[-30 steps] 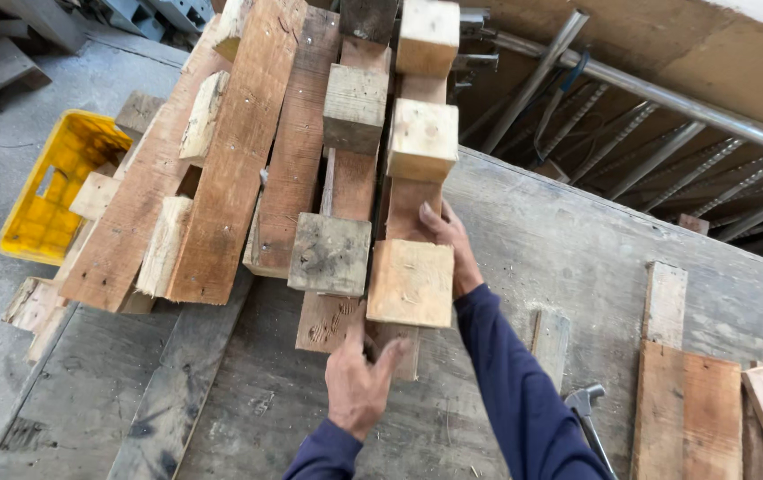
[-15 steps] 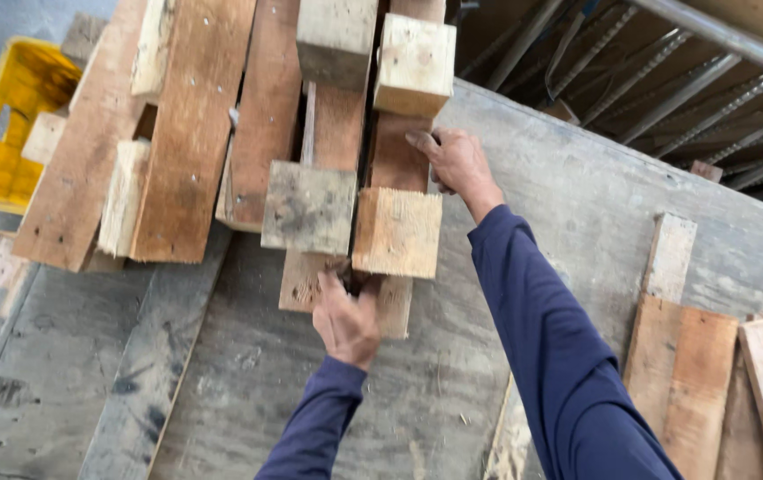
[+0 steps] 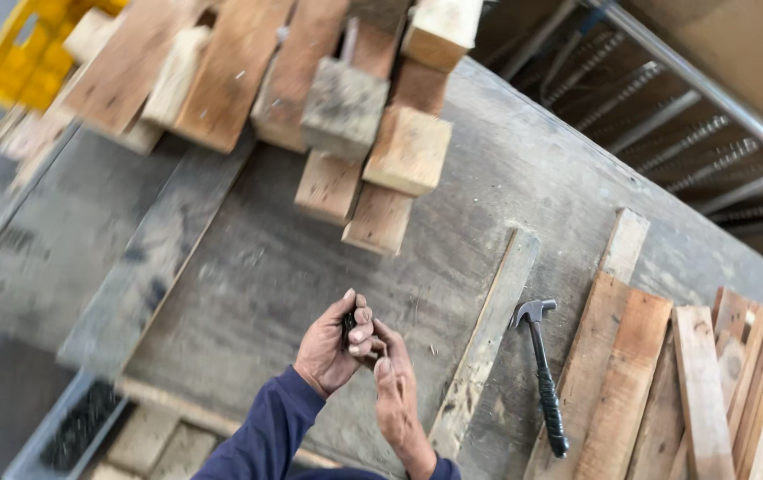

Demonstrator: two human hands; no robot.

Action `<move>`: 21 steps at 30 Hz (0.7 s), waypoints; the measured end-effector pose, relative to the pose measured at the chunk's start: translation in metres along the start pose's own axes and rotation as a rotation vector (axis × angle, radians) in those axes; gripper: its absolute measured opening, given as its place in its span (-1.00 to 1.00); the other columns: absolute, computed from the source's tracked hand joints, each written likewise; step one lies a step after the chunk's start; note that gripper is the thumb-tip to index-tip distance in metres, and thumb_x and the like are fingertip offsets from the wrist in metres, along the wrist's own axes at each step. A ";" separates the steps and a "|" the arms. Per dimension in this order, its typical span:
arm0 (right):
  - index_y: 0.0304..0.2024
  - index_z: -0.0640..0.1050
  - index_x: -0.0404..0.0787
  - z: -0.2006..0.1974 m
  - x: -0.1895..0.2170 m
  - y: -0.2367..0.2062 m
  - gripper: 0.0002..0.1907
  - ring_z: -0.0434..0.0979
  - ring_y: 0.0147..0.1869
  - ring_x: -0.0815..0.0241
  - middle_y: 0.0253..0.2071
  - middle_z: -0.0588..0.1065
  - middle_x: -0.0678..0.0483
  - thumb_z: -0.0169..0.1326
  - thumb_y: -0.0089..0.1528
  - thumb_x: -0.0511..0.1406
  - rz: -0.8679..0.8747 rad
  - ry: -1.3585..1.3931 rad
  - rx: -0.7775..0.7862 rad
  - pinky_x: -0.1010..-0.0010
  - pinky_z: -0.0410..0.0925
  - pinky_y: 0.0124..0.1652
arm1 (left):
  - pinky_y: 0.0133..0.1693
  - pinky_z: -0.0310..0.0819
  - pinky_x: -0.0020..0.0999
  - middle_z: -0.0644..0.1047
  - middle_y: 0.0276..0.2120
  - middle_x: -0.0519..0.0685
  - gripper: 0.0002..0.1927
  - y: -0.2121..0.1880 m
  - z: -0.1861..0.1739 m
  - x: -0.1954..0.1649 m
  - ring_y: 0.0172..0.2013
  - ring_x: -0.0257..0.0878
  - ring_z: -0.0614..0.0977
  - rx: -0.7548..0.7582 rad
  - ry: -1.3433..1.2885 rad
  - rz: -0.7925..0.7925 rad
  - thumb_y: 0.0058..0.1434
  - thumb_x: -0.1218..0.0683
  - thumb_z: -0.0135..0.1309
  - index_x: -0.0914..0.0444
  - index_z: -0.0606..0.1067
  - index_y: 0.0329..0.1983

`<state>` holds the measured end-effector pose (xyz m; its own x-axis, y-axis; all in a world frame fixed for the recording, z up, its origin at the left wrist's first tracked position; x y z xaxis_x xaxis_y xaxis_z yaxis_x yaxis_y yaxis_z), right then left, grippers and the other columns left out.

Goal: The person assembles small wooden blocks by nailing them together using a hammer. They pick up nails from a container, position the blocks, and hammer the nails to secure them. The person repeats this process to create multiple small wooden structures.

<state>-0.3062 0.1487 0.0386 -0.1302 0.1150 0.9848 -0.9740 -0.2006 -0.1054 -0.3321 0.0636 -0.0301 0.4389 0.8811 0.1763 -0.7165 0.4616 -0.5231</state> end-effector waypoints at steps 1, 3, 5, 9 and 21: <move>0.37 0.27 -0.30 0.007 -0.001 -0.022 -0.43 0.46 0.12 0.23 0.08 0.45 0.02 -0.16 0.41 -0.10 0.018 0.041 0.050 0.34 0.36 0.17 | -0.54 0.25 -0.46 0.44 -0.49 -0.16 -0.71 -0.019 -0.018 0.011 -0.54 -0.36 0.42 -0.073 -0.030 0.025 0.46 -0.07 -0.16 0.18 0.44 -0.26; 0.38 0.31 -0.34 0.010 -0.018 -0.058 -0.48 0.45 0.00 0.26 0.00 0.48 -0.02 -0.10 0.43 -0.20 0.119 -0.014 0.098 0.38 0.37 0.06 | -0.55 0.24 -0.45 0.39 -0.57 -0.19 -0.70 -0.057 -0.046 0.043 -0.59 -0.37 0.37 -0.017 -0.078 0.074 0.47 -0.07 -0.16 0.18 0.44 -0.27; 0.37 0.30 -0.35 0.014 -0.039 -0.090 -0.51 0.48 -0.09 0.28 -0.06 0.50 -0.03 -0.06 0.42 -0.27 0.137 -0.056 0.208 0.43 0.41 -0.03 | -0.60 0.22 -0.49 0.33 -0.67 -0.24 -0.69 -0.089 -0.062 0.065 -0.70 -0.43 0.28 0.256 -0.072 0.163 0.50 -0.07 -0.10 0.20 0.50 -0.24; 0.31 0.28 -0.36 0.024 -0.086 -0.169 -0.57 0.51 -0.08 0.33 -0.01 0.49 0.02 -0.06 0.41 -0.36 0.115 -0.205 0.465 0.51 0.47 -0.08 | -0.70 0.10 -0.49 0.28 -0.74 -0.29 -0.68 -0.133 -0.169 0.121 -0.74 -0.44 0.25 0.004 -0.242 0.261 0.45 -0.12 -0.06 0.10 0.44 -0.39; 0.29 0.39 -0.31 0.087 -0.160 -0.359 -0.55 0.48 0.15 0.30 0.14 0.46 0.02 0.01 0.40 -0.26 0.254 -0.601 0.973 0.47 0.39 0.08 | -0.29 0.47 -0.25 0.49 -0.49 -0.10 -0.65 -0.297 -0.343 0.215 -0.49 -0.23 0.49 -0.519 -0.505 0.567 0.42 -0.14 -0.04 0.15 0.43 -0.38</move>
Point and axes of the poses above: each hand's wrist, its own y-axis towards the middle knuckle, its own z-axis out of the palm, x = y × z, the point moved 8 cm from there along y, towards the middle knuckle
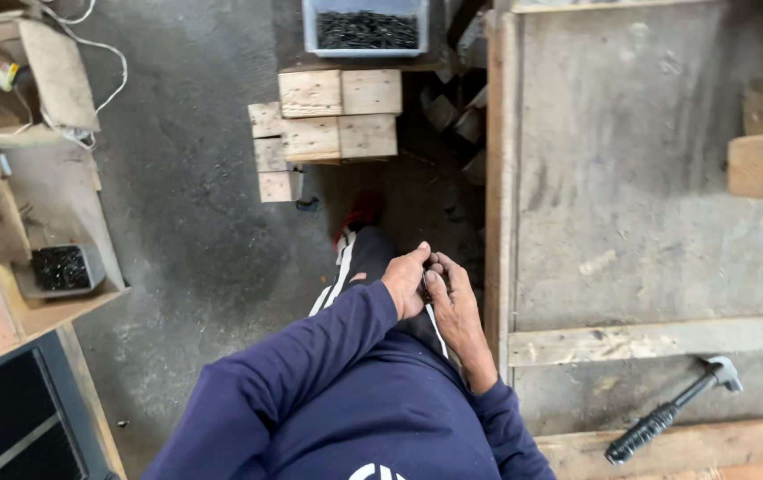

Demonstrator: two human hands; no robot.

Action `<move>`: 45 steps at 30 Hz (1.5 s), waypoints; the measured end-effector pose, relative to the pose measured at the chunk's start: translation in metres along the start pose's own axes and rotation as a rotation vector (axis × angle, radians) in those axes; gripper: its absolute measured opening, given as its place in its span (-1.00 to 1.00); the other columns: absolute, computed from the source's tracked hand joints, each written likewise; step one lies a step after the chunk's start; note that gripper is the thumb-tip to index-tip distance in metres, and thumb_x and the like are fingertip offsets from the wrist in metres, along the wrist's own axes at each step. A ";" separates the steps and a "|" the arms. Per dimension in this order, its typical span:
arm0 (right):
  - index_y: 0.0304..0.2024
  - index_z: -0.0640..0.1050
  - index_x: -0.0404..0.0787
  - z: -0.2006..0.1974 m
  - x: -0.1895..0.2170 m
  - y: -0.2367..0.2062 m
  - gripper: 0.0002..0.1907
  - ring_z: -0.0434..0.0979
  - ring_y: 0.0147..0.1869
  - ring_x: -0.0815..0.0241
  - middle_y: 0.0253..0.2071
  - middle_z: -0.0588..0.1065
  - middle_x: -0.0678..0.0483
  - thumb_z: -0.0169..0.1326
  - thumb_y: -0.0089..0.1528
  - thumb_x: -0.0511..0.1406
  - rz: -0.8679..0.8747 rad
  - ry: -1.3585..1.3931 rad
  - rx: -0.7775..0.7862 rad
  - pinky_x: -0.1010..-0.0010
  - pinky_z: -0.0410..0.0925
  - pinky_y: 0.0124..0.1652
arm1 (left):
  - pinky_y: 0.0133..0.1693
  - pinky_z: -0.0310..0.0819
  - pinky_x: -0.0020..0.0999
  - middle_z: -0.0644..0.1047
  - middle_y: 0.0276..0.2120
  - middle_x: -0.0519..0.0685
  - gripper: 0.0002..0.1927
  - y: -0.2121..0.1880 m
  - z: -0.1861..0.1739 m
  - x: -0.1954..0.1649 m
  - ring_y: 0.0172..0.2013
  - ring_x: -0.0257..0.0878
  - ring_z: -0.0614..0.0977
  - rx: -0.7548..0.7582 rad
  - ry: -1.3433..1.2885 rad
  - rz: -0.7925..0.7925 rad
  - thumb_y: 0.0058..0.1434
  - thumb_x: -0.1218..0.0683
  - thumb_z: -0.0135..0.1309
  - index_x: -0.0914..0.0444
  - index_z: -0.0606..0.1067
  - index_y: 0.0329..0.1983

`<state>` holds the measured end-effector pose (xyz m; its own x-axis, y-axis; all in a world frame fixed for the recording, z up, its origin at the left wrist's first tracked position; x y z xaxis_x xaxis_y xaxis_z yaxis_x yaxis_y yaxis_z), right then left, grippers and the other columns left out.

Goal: The person assembles small wooden blocks by nailing them together using a hammer. They pick up nails from a container, position the blocks, and hammer the nails to secure them. The person repeats this process to create multiple small wooden structures.

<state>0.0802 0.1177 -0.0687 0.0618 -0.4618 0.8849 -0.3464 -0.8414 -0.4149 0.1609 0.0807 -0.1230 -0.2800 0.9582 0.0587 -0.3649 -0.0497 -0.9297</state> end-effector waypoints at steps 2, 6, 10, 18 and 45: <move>0.27 0.39 -0.28 0.025 0.002 0.009 -0.56 0.50 0.13 0.31 0.13 0.49 0.04 0.04 0.37 -0.26 0.070 -0.002 0.054 0.47 0.41 0.06 | -0.30 0.47 -0.25 0.49 -0.49 -0.11 -0.66 -0.001 -0.022 -0.014 -0.49 -0.24 0.49 -0.034 -0.021 0.003 0.42 -0.15 -0.04 0.14 0.44 -0.37; 0.25 0.43 -0.28 0.077 -0.001 0.036 -0.54 0.53 -0.04 0.29 0.01 0.52 0.02 0.09 0.32 -0.28 0.202 0.017 0.084 0.45 0.46 -0.07 | -0.58 0.18 -0.41 0.42 -0.59 -0.23 -0.65 0.004 -0.052 -0.050 -0.64 -0.37 0.35 0.110 -0.041 -0.040 0.43 -0.18 -0.01 0.08 0.46 -0.39; 0.24 0.44 -0.30 0.150 -0.005 0.075 -0.57 0.52 -0.06 0.31 -0.06 0.51 0.03 0.08 0.34 -0.31 0.250 0.153 0.131 0.48 0.45 -0.09 | -0.65 -0.02 -0.48 0.35 -0.62 -0.26 -0.60 0.006 -0.101 -0.108 -0.69 -0.44 0.25 0.120 0.033 -0.094 0.45 -0.22 -0.12 0.10 0.50 -0.33; 0.29 0.41 -0.31 0.295 -0.020 0.135 -0.54 0.51 -0.15 0.26 -0.06 0.51 -0.03 0.04 0.35 -0.31 0.416 0.450 0.140 0.44 0.45 -0.16 | -0.63 0.08 -0.43 0.40 -0.60 -0.20 -0.72 0.024 -0.197 -0.239 -0.66 -0.38 0.31 0.009 0.147 0.083 0.41 -0.11 -0.06 0.12 0.45 -0.35; 0.45 0.19 -0.02 0.576 -0.292 0.355 -0.24 0.29 0.41 -0.10 0.42 0.28 0.03 0.00 0.28 0.06 0.757 1.275 -0.553 -0.09 0.08 0.29 | 0.22 0.33 -0.20 0.60 0.09 0.10 -0.11 0.400 -0.361 -0.651 0.17 -0.08 0.57 -0.359 1.604 0.547 0.13 -0.20 0.27 0.14 0.25 0.47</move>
Point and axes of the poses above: each hand's wrist, its own y-axis towards the middle knuckle, its own z-axis out of the palm, x = y × z, the point moved 8 cm from there along y, towards the middle knuckle
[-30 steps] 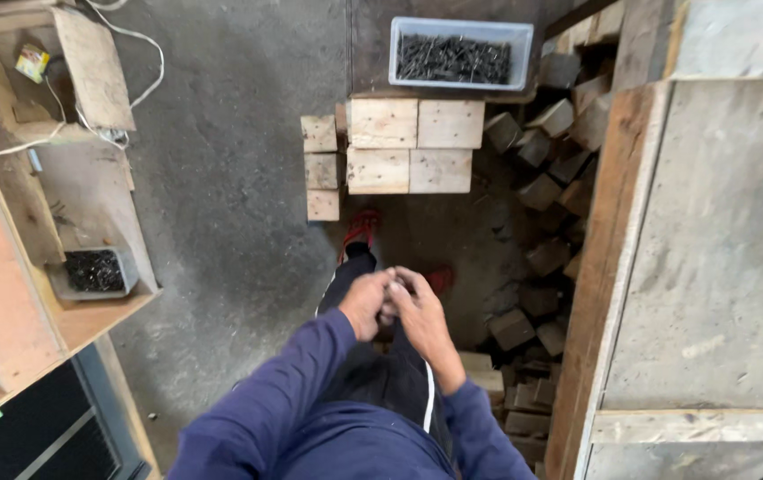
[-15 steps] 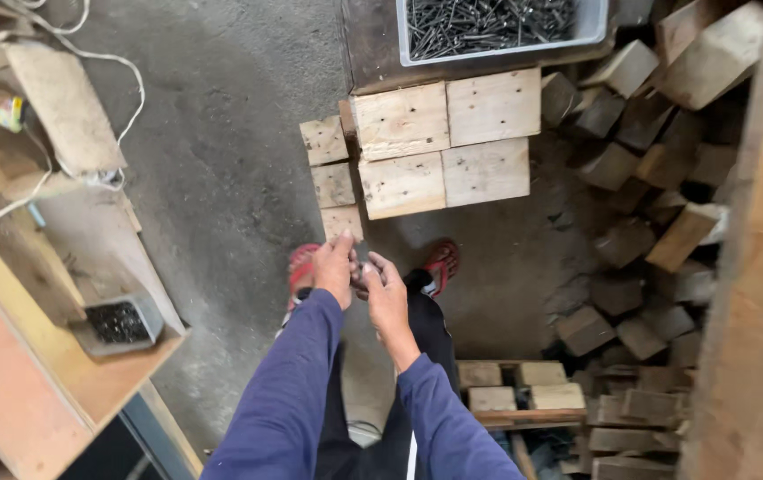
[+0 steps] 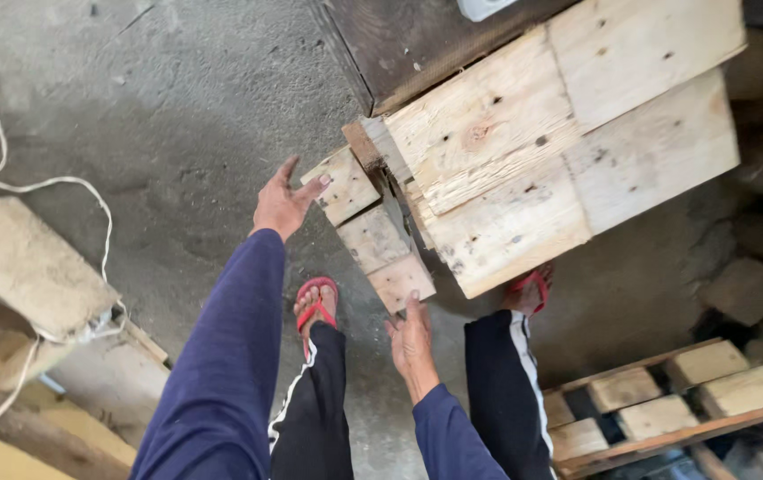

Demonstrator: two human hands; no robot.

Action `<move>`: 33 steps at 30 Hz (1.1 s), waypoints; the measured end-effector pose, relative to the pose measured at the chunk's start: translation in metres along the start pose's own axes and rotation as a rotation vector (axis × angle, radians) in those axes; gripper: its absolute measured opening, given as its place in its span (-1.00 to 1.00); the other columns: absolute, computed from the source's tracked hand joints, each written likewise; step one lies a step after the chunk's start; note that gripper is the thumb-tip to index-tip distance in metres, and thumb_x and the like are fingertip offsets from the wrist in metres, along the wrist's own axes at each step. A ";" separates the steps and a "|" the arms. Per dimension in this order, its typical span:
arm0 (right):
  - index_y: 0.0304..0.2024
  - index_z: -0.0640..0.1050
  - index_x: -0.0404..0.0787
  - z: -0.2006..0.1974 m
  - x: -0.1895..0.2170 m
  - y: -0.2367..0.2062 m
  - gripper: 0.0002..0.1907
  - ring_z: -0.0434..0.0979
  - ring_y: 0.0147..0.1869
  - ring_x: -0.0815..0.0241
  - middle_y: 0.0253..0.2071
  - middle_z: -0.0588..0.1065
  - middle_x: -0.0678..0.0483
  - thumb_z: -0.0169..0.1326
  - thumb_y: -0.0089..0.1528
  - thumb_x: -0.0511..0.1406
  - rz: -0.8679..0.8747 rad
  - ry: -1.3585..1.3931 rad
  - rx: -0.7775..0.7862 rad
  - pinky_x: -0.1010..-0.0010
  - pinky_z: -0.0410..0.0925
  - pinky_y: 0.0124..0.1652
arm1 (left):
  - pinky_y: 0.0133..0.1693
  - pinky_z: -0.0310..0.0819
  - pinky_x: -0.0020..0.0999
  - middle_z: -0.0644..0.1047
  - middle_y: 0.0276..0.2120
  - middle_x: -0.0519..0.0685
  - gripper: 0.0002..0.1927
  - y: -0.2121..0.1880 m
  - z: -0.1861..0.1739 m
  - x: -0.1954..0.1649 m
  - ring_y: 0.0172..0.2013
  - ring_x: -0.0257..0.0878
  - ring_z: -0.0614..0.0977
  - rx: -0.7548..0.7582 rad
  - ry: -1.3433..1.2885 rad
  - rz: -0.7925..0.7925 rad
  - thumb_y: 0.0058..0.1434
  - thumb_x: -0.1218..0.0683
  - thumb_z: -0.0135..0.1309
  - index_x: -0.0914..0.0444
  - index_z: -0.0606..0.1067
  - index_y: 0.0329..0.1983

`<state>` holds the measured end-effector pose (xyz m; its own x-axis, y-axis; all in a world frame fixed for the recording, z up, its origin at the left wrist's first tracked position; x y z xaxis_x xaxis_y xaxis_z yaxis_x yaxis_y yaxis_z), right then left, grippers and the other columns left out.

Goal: The person assembles small wooden blocks by nailing them together using a hammer. They pick up nails from a container, position the blocks, and hammer the nails to secure them. The person repeats this process to create multiple small wooden structures.

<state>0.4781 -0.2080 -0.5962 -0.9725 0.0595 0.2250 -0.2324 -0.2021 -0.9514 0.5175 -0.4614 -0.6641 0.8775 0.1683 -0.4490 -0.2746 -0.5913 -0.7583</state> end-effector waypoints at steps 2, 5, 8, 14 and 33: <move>0.44 0.22 -0.03 0.000 0.001 0.015 -0.28 0.28 0.46 -0.03 0.42 0.29 0.02 -0.01 0.30 0.06 -0.060 0.067 -0.006 -0.12 0.08 0.28 | 0.19 0.36 -0.30 0.62 0.06 0.05 -0.12 0.014 0.018 0.000 0.12 -0.19 0.60 0.162 -0.127 0.114 0.13 -0.18 0.30 0.19 0.27 0.45; 0.42 0.23 0.04 -0.011 0.002 0.027 -0.34 0.25 0.46 0.01 0.41 0.29 0.09 -0.02 0.31 0.02 -0.108 0.081 -0.096 -0.16 0.07 0.32 | 0.02 0.41 -0.38 0.61 -0.02 -0.03 -0.20 0.020 0.038 -0.002 -0.04 -0.30 0.58 0.318 -0.296 0.200 0.17 -0.13 0.30 0.24 0.34 0.42; 0.40 0.24 0.02 -0.025 -0.001 0.027 -0.37 0.28 0.47 0.04 0.41 0.31 0.11 0.01 0.31 -0.04 -0.120 0.126 -0.095 -0.19 0.10 0.34 | -0.20 0.33 -0.36 0.55 -0.18 -0.02 -0.27 0.005 0.042 0.012 -0.25 -0.31 0.47 0.301 -0.350 0.080 0.20 -0.09 0.25 0.24 0.41 0.41; 0.45 0.19 0.02 -0.090 -0.013 -0.018 -0.37 0.30 0.46 0.11 0.42 0.30 0.13 -0.05 0.34 -0.11 -0.091 0.099 -0.090 0.06 0.19 0.33 | -0.21 0.31 -0.41 0.51 -0.17 -0.04 -0.39 -0.080 0.026 0.012 -0.23 -0.37 0.44 0.150 -0.161 0.249 0.25 0.01 0.17 0.28 0.43 0.36; 0.34 0.31 -0.33 -0.378 0.419 -0.472 -0.47 0.51 0.17 0.21 0.19 0.49 -0.04 -0.09 0.38 -0.20 -1.058 -0.174 -0.556 0.44 0.38 0.09 | -0.68 0.20 -0.55 0.59 -0.35 -0.01 -0.52 -0.505 0.168 -0.484 -0.63 -0.46 0.41 0.296 -0.390 0.518 0.27 0.13 0.08 0.32 0.42 0.26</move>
Point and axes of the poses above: each hand's wrist, its own y-axis towards the middle knuckle, its own z-axis out of the palm, x = y × z, the point moved 8 cm from there along y, towards the middle knuckle
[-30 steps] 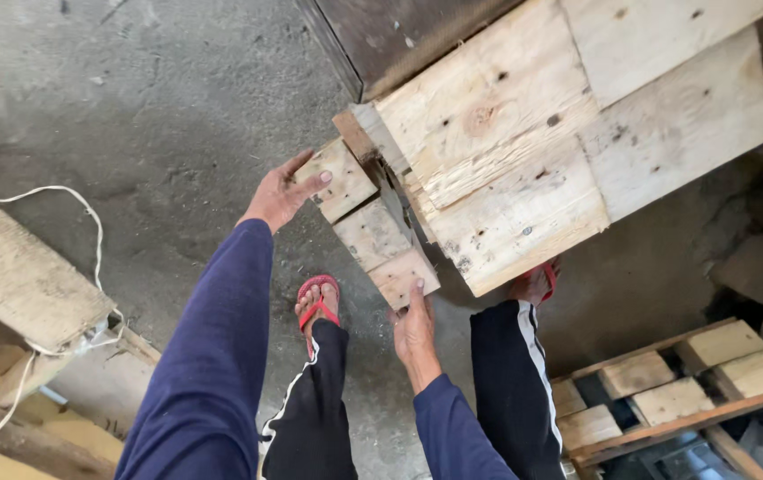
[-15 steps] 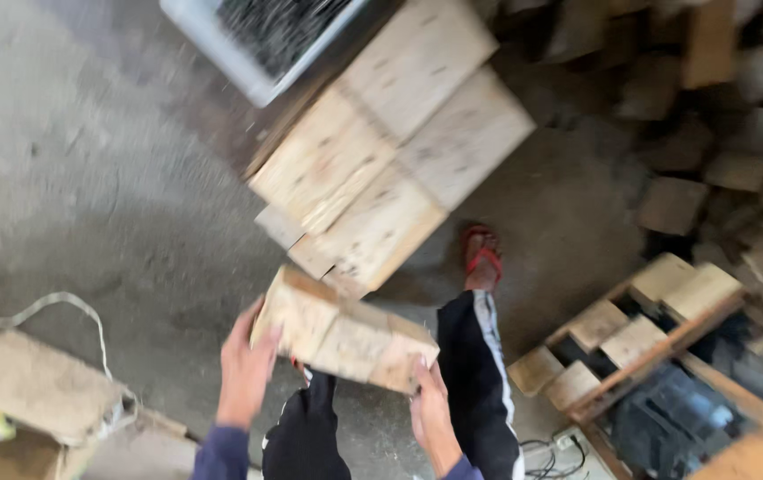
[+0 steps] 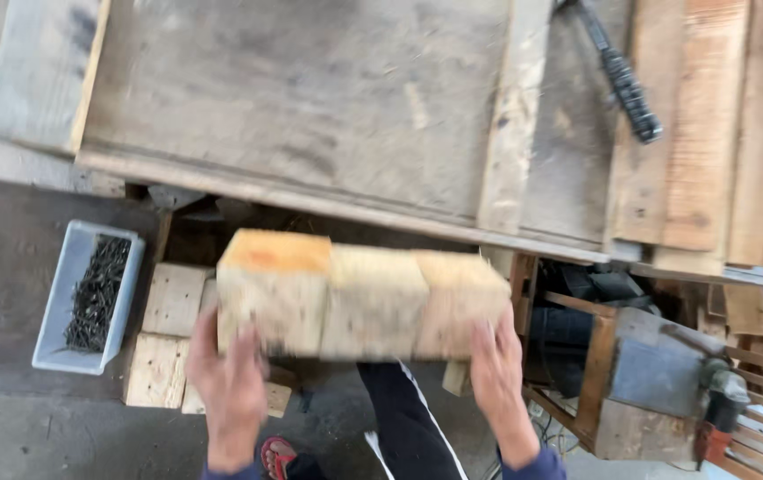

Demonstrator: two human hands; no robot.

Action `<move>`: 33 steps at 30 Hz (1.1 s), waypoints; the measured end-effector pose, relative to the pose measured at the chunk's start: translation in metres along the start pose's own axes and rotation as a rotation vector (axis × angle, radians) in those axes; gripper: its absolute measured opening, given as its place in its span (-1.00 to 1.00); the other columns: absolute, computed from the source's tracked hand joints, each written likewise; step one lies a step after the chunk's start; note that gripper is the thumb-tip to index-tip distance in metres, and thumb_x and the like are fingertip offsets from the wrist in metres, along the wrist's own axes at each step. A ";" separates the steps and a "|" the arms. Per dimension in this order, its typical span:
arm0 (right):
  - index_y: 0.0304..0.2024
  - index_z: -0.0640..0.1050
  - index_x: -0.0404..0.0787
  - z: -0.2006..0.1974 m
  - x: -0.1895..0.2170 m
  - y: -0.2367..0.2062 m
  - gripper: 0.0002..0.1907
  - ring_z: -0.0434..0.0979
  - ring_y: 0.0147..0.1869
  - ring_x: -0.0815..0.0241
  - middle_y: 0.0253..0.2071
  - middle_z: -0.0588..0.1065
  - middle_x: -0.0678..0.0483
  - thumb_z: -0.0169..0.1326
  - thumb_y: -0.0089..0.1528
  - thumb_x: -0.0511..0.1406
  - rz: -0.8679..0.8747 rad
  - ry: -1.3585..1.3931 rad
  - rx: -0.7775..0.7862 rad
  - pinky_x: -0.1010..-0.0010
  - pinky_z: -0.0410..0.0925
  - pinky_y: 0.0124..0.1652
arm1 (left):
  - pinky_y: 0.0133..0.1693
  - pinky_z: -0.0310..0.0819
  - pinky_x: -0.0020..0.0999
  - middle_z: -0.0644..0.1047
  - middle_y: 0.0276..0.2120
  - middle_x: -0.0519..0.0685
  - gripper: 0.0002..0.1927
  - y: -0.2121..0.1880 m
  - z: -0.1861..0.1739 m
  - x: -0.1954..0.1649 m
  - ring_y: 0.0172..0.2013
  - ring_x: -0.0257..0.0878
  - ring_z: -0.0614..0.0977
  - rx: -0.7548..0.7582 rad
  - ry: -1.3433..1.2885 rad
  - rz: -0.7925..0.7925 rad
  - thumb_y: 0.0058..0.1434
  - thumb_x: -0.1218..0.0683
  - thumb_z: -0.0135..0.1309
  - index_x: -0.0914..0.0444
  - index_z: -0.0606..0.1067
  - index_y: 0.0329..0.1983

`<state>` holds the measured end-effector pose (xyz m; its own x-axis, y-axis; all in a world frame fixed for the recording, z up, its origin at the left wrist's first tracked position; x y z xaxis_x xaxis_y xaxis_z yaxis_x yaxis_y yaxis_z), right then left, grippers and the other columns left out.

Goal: The person assembles small wooden blocks by nailing them together using a hammer. They pick up nails from a container, position the blocks, and hammer the nails to secure them. The person repeats this process to create multiple small wooden structures.

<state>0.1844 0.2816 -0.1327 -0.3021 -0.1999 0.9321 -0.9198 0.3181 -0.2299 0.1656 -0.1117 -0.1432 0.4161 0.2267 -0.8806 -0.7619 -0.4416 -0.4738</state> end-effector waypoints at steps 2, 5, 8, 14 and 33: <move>0.24 0.39 -0.35 -0.013 0.048 0.069 -0.56 0.54 0.06 0.22 0.06 0.54 -0.07 -0.05 0.40 -0.21 -0.121 -0.059 0.042 0.47 0.39 0.05 | -0.66 0.12 -0.62 0.56 -0.37 -0.13 -0.63 0.024 0.075 -0.068 -0.63 -0.55 0.35 0.131 -0.052 0.163 0.36 0.08 0.08 0.33 0.45 0.17; 0.08 0.48 -0.32 -0.011 0.084 0.162 -0.62 0.45 0.03 0.09 -0.04 0.49 -0.10 -0.06 0.46 -0.13 -0.161 -0.211 0.108 0.33 0.34 0.06 | -0.69 0.11 -0.58 0.55 -0.38 -0.16 -0.64 0.088 0.153 -0.112 -0.67 -0.55 0.34 0.111 -0.023 0.122 0.33 0.04 0.14 0.36 0.49 0.09; 0.14 0.57 -0.22 0.014 0.116 0.219 -0.49 0.24 0.19 -0.23 0.25 0.35 -0.21 -0.14 0.46 0.00 -0.434 -0.671 0.081 0.02 0.14 0.14 | -0.44 0.25 -0.49 0.58 -0.30 -0.10 -0.53 0.136 0.199 -0.132 -0.47 -0.45 0.38 0.175 0.134 0.224 0.35 -0.07 0.22 0.42 0.54 0.07; 0.11 0.58 -0.13 0.030 0.125 0.252 -0.37 0.23 0.18 -0.18 0.20 0.34 -0.09 -0.29 0.39 0.12 -0.223 -0.638 0.119 0.00 0.04 0.21 | -0.08 0.45 -0.41 0.65 -0.24 -0.02 -0.38 0.170 0.218 -0.137 -0.23 -0.34 0.55 0.187 0.415 0.211 0.20 -0.20 0.30 0.47 0.57 -0.02; 0.08 0.50 -0.25 0.119 0.123 0.040 -0.77 0.45 0.09 0.27 0.01 0.43 0.09 -0.14 0.53 -0.29 -0.609 -0.183 0.400 0.50 0.35 0.17 | -0.27 0.51 -0.40 0.57 -0.42 -0.04 -0.74 -0.016 0.113 0.005 -0.36 -0.37 0.52 -0.225 -0.075 0.149 0.39 0.03 0.12 0.37 0.57 -0.16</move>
<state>0.0808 0.1590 -0.0607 0.2850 -0.3951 0.8733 -0.9478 -0.2522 0.1952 0.1241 -0.0053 -0.1413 0.2631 0.2048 -0.9428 -0.6794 -0.6545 -0.3318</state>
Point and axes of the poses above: each hand's wrist, its own y-axis towards the middle knuckle, its own z-axis out of the palm, x = y × z, the point moved 8 cm from there along y, towards the middle knuckle
